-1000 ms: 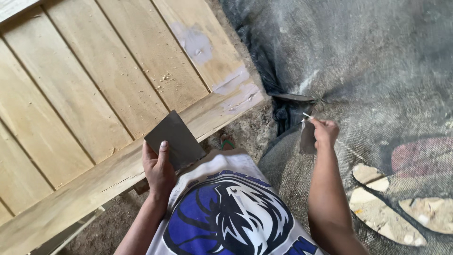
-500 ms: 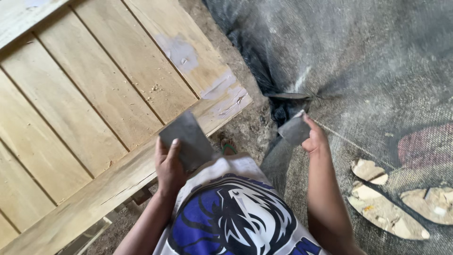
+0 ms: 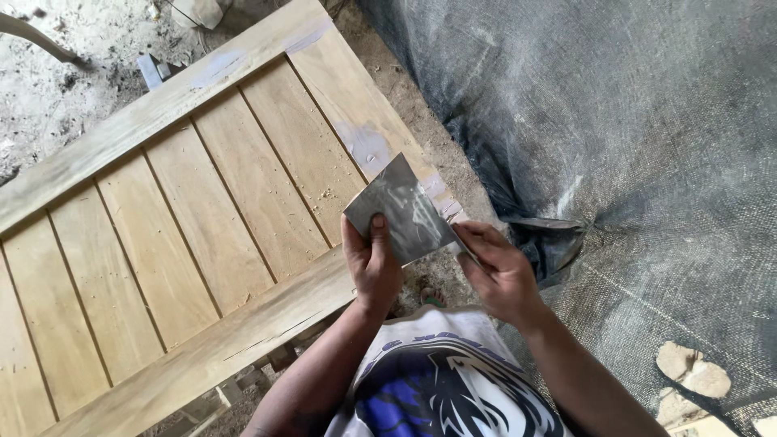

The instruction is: The person applies wood filler to holes and seams on a wooden door using a putty knife after mixing the filler in a container.

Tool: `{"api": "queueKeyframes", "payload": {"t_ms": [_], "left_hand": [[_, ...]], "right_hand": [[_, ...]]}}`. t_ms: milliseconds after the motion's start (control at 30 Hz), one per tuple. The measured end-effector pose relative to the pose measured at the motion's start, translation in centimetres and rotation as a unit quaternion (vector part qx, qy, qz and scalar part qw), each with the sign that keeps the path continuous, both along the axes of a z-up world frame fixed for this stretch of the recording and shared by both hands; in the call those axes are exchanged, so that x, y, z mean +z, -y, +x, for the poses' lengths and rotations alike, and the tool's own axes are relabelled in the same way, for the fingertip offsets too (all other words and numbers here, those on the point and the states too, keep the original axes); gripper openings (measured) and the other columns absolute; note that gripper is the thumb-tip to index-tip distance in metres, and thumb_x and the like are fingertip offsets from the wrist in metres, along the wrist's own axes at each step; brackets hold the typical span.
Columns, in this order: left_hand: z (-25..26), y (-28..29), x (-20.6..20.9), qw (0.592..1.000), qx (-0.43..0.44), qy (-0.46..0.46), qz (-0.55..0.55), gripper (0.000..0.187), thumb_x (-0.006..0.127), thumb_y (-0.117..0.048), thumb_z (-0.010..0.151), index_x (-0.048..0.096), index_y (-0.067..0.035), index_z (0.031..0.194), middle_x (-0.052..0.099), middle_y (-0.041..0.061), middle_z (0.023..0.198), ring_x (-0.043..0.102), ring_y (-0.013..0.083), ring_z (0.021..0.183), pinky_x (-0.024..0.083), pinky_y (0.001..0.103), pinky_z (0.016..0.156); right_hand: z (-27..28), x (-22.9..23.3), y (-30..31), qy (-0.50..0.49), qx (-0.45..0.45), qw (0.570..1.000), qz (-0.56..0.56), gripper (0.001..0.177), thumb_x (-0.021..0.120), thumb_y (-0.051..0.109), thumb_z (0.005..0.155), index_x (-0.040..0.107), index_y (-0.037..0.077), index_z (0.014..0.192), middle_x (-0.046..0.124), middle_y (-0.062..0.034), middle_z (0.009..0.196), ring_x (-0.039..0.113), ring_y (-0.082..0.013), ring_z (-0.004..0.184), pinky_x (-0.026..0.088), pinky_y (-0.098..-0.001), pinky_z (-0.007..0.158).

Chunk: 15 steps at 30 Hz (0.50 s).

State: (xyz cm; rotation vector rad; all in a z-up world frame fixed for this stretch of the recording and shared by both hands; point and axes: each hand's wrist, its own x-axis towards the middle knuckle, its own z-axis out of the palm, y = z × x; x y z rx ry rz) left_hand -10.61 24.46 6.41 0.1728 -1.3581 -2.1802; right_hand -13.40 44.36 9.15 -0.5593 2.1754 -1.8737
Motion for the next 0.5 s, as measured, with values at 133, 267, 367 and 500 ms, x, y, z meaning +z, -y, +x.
{"api": "queueKeyframes", "payload": {"t_ms": [133,267,367,500], "left_hand": [[0.6,-0.8,1.8,0.998,-0.005,0.006,0.065,0.026,0.054,-0.009,0.112,0.049,-0.005,0.137,0.06,0.006,0.117,0.057,0.0126,0.101,0.051,0.029,0.087],[0.9,-1.5,4.9,0.995,-0.015,0.006,0.098,0.031,0.054,-0.008,0.11,0.045,-0.005,0.14,0.059,0.009,0.126,0.059,0.0173,0.111,0.054,0.035,0.096],[1.1,-1.2,6.4,0.977,-0.12,0.059,0.166,0.037,0.052,-0.01,0.101,0.044,-0.007,0.137,0.062,0.012,0.122,0.066,0.0237,0.108,0.06,0.041,0.09],[1.5,-4.0,5.9,0.949,-0.238,0.116,0.172,0.039,0.054,-0.013,0.107,0.044,-0.004,0.144,0.062,0.014,0.123,0.064,0.0236,0.108,0.058,0.04,0.09]], "right_hand": [[-0.8,-1.7,-1.3,-0.108,0.07,0.978,0.163,0.035,0.06,0.009,0.096,0.068,0.004,0.13,0.068,-0.0103,0.123,0.067,-0.0132,0.081,0.06,-0.0282,0.069],[-1.4,-3.8,-3.6,0.023,0.025,0.995,0.098,0.03,0.061,0.009,0.087,0.074,0.0,0.112,0.071,-0.0163,0.109,0.071,-0.0183,0.084,0.063,-0.0333,0.075],[-5.6,-1.6,-4.9,0.107,-0.018,0.935,-0.338,0.042,0.069,0.03,0.093,0.063,-0.001,0.121,0.065,-0.014,0.096,0.066,-0.0217,0.08,0.059,-0.0385,0.072],[-9.7,3.1,-2.6,0.263,0.083,0.76,-0.588,0.058,0.052,0.051,0.103,0.056,0.003,0.135,0.044,-0.0037,0.079,0.04,-0.0142,0.063,0.034,-0.029,0.054]]}}
